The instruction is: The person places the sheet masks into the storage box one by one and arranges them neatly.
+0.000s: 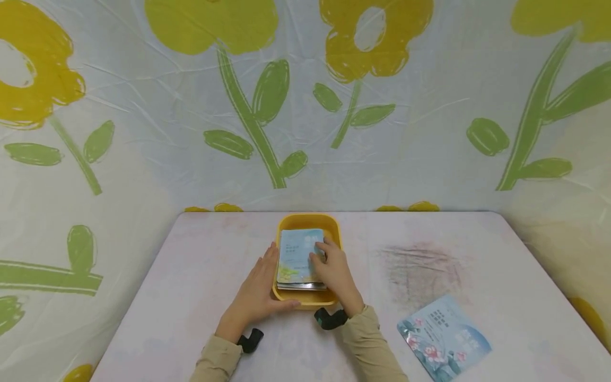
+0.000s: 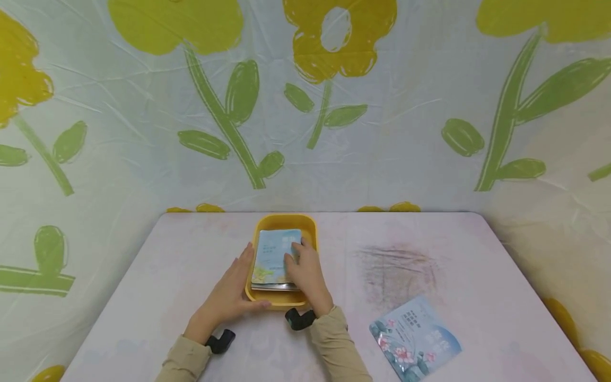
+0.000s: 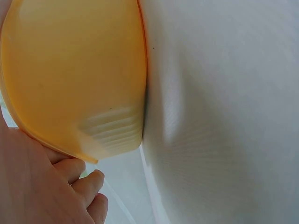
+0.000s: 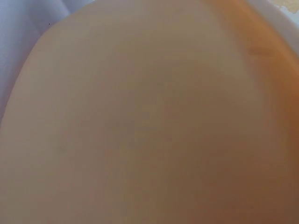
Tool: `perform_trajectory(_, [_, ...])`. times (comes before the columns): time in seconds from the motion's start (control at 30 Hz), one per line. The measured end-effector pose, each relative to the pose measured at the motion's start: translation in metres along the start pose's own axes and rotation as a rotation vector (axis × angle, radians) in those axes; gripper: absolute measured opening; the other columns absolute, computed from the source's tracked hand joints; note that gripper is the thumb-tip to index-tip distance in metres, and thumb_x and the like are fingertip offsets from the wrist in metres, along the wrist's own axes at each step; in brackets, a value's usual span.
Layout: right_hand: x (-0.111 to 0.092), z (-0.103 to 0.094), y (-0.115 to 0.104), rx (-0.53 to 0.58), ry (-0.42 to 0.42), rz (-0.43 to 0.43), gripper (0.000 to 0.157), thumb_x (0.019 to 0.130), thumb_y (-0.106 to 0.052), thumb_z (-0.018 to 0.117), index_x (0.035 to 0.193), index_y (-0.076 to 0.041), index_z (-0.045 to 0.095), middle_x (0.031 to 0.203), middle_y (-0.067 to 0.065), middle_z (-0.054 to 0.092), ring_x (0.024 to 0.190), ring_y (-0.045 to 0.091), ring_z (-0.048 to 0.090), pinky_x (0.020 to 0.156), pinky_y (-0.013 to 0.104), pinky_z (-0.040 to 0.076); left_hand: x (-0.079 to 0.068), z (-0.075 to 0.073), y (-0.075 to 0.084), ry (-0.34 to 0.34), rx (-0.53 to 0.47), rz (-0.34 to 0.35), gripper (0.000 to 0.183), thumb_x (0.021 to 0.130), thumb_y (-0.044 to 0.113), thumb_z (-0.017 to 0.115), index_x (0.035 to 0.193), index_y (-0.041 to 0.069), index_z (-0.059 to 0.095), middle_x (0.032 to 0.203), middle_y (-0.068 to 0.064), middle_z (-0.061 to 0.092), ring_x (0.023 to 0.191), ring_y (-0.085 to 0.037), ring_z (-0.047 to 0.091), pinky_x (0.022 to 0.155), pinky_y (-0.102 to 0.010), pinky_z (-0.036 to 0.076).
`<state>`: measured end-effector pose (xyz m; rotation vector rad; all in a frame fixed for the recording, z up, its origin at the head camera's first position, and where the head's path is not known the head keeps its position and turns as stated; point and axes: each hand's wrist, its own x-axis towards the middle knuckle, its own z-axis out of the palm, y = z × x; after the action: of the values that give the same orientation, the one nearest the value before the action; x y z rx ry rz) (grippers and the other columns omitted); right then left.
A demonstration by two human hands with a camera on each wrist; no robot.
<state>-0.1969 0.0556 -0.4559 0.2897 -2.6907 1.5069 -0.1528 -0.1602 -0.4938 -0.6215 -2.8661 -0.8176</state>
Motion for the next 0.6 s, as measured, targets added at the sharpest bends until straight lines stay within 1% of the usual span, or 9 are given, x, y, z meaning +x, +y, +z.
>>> perform_trajectory(0.13, [0.0,0.0,0.0,0.009,0.043,-0.02,0.035,0.095,-0.01,0.064,0.125,0.008,0.064,0.144,0.032,0.044,0.132,0.048,0.043,0.106,0.057,0.043,0.0,0.001,0.0,-0.005,0.005,-0.002,0.129,0.073,0.08,0.064,0.16,0.008,0.003,0.167,-0.009,0.004,0.152,-0.02,0.007,0.122,-0.049,0.016])
perform_trajectory(0.23, [-0.001,0.0,0.001,0.037,0.073,-0.041,0.031,0.094,-0.008,0.065,0.121,0.006,0.067,0.142,0.031,0.046,0.131,0.048,0.044,0.106,0.058,0.043,0.0,0.001,0.0,-0.005,0.01,-0.001,0.129,0.073,0.079,0.065,0.16,0.008,0.002,0.167,-0.008,0.004,0.152,-0.02,0.006,0.123,-0.049,0.016])
perform_trajectory(0.3, [0.0,0.0,0.0,0.089,0.092,-0.056,0.027,0.093,-0.007,0.065,0.118,0.005,0.068,0.141,0.029,0.048,0.132,0.046,0.044,0.107,0.057,0.042,0.0,0.001,0.0,0.003,0.009,-0.001,0.128,0.073,0.079,0.065,0.16,0.008,0.003,0.167,-0.008,0.004,0.152,-0.02,0.006,0.123,-0.048,0.016])
perform_trajectory(0.37, [-0.001,-0.002,-0.001,0.166,0.1,-0.059,0.025,0.094,-0.006,0.064,0.116,0.004,0.069,0.14,0.027,0.051,0.133,0.043,0.045,0.108,0.056,0.041,0.0,0.001,0.0,0.008,0.006,-0.002,0.128,0.073,0.079,0.066,0.16,0.007,0.004,0.167,-0.008,0.004,0.152,-0.019,0.006,0.123,-0.048,0.015])
perform_trajectory(0.47, [-0.003,-0.008,-0.003,0.292,0.082,-0.042,0.024,0.096,-0.005,0.063,0.116,0.006,0.068,0.138,0.026,0.054,0.134,0.039,0.046,0.109,0.052,0.041,0.0,0.0,0.001,0.002,0.003,-0.006,0.129,0.072,0.08,0.065,0.16,0.007,0.004,0.167,-0.007,0.004,0.152,-0.018,0.005,0.123,-0.046,0.014])
perform_trajectory(0.53, [-0.005,-0.015,-0.006,0.34,0.048,-0.032,0.025,0.096,-0.006,0.062,0.117,0.007,0.067,0.137,0.026,0.055,0.134,0.038,0.046,0.109,0.051,0.042,-0.001,-0.001,0.003,-0.006,0.006,-0.008,0.13,0.072,0.08,0.065,0.16,0.007,0.003,0.167,-0.007,0.004,0.152,-0.018,0.005,0.123,-0.044,0.013])
perform_trajectory(0.6, [-0.006,-0.024,-0.009,0.352,0.001,-0.028,0.027,0.097,-0.009,0.062,0.12,0.006,0.067,0.138,0.025,0.054,0.133,0.038,0.047,0.11,0.051,0.041,-0.001,-0.001,0.003,-0.004,0.0,-0.007,0.13,0.072,0.079,0.067,0.16,0.007,0.004,0.167,-0.007,0.004,0.152,-0.018,0.005,0.123,-0.044,0.013])
